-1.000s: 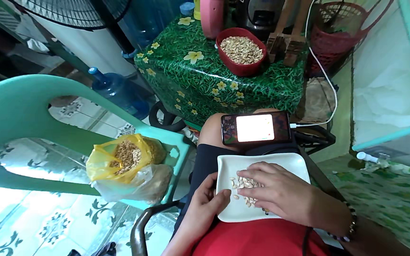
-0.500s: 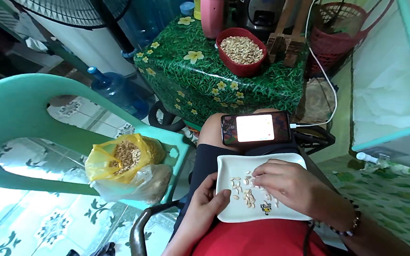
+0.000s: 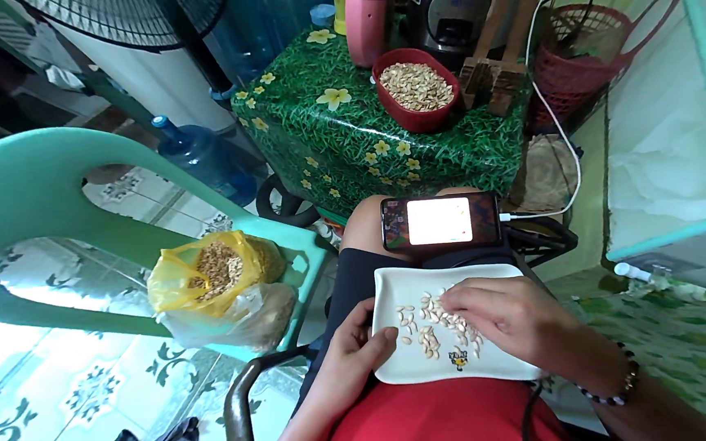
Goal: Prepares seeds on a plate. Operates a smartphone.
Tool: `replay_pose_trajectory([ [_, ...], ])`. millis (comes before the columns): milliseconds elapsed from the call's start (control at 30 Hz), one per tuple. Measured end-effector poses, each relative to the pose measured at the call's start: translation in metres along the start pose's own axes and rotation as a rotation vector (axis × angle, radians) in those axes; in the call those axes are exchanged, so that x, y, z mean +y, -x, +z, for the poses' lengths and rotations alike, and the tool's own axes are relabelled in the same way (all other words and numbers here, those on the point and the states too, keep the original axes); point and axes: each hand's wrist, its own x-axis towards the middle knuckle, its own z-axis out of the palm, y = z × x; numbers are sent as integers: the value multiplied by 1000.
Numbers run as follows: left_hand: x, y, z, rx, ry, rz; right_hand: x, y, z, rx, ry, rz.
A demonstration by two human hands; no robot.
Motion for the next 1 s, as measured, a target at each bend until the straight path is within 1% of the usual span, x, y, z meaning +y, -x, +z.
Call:
replay_pose_trajectory([
  [133,0,0,-1,-9,-5,6,2,2,-6,-17,12,-44],
  [333,-1,0,0,-9,-2,14,8,5,-17,-92,68,10],
  [400,1,0,0,-6,-8,4,9,5,-22,-139,97,60],
  [567,3,0,1,1,-16,-9,8,6,-38,-327,117,244],
  [700,2,-1,1,3,-14,-15,8,6,-34,-414,72,288],
  [767,3,-1,1,2,-11,-18,9,5,-26,-380,49,247],
  [900,3,-1,0,-4,-7,-17,9,2,-14,-248,26,131],
  [1000,3,0,0,-8,-3,-10,10,-5,-17,-36,139,114],
])
